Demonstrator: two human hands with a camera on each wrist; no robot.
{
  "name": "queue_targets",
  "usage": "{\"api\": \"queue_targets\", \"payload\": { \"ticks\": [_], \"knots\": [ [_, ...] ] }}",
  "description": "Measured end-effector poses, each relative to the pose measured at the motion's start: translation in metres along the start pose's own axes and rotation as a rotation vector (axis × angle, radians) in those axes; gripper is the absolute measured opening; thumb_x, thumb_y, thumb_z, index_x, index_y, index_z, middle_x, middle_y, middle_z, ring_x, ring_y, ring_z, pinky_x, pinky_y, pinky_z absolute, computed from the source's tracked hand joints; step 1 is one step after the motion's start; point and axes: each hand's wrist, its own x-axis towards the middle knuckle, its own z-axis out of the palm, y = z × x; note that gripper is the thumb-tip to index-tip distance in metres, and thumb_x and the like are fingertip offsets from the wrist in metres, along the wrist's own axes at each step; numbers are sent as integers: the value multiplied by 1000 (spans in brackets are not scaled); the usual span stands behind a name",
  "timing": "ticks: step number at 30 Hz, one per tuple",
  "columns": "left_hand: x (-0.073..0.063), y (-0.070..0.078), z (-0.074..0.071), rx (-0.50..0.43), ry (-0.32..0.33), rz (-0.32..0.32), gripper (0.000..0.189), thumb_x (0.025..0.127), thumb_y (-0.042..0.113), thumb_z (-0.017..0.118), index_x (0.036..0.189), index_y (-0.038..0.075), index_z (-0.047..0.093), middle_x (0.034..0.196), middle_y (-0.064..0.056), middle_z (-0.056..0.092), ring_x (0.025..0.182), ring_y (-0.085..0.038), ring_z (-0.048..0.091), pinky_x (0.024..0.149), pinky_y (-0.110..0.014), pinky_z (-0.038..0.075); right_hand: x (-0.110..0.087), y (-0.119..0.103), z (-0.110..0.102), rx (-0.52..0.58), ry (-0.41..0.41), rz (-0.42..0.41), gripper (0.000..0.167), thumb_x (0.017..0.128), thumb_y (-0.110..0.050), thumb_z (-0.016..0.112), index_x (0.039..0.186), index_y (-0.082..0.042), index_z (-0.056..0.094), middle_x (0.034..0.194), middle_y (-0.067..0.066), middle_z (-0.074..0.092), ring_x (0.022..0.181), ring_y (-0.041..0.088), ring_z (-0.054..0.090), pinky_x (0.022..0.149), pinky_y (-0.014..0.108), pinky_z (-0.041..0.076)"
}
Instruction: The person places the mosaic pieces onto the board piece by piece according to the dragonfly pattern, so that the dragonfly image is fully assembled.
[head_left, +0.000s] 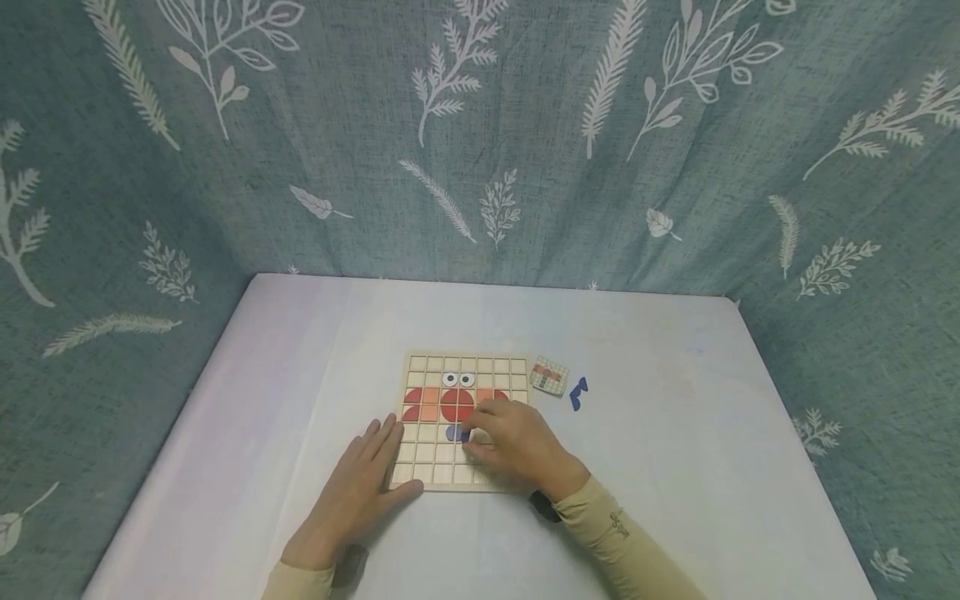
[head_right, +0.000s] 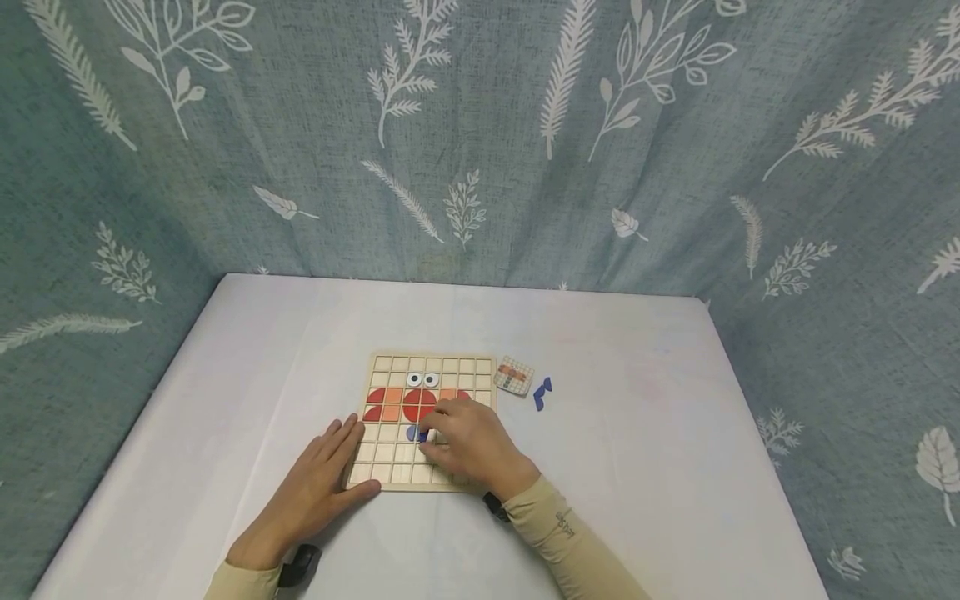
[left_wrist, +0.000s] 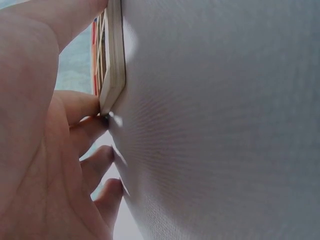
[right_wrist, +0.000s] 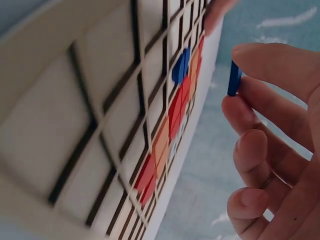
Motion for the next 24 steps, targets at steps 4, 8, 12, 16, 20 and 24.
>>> {"api": "queue_targets", "payload": {
  "ticks": [4, 8, 12, 16, 20, 24],
  "knots": [
    [0, -1, 0, 5, -5, -2, 91, 90, 54, 71, 156, 1, 36, 161, -17, 34, 149, -41, 27, 120, -58, 25, 5, -7, 7, -12, -40, -14, 17, 80, -24, 85, 94, -19, 77, 89, -6, 67, 76, 8, 62, 63, 24, 53],
    [0, 0, -1, 3, 11, 13, 90, 90, 53, 72, 155, 0, 38, 160, -19, 37, 148, -42, 30, 118, -60, 27, 9, -13, 11, -45, -113, 5, 15, 80, -26, 84, 93, -21, 77, 91, -6, 69, 78, 10, 64, 67, 25, 54],
    [0, 2, -2, 8, 13, 19, 89, 90, 52, 72, 155, 0, 38, 159, -19, 38, 147, -43, 30, 118, -60, 28, 13, -18, 14, -53, -200, 30, 12, 82, -26, 81, 93, -22, 78, 95, -6, 71, 85, 11, 67, 73, 27, 56],
    [-1, 2, -2, 13, 10, 21, 89, 91, 52, 71, 155, 0, 38, 159, -19, 38, 147, -42, 30, 118, -60, 28, 16, -21, 15, -53, -243, 27, 11, 83, -25, 80, 94, -22, 79, 95, -7, 71, 85, 10, 67, 72, 26, 56],
    [-1, 0, -2, 11, 15, 29, 88, 91, 51, 71, 154, 0, 38, 159, -19, 37, 147, -43, 30, 117, -61, 28, 17, -21, 17, -82, -264, 21, 12, 84, -27, 80, 95, -22, 78, 96, -6, 71, 85, 10, 68, 73, 27, 56],
    [0, -1, -1, 11, 19, 33, 88, 91, 51, 72, 154, 0, 39, 159, -20, 38, 147, -43, 31, 117, -61, 29, 17, -19, 20, -108, -275, 21, 13, 85, -29, 79, 96, -23, 78, 96, -7, 71, 84, 9, 67, 73, 26, 56]
  ]
}}
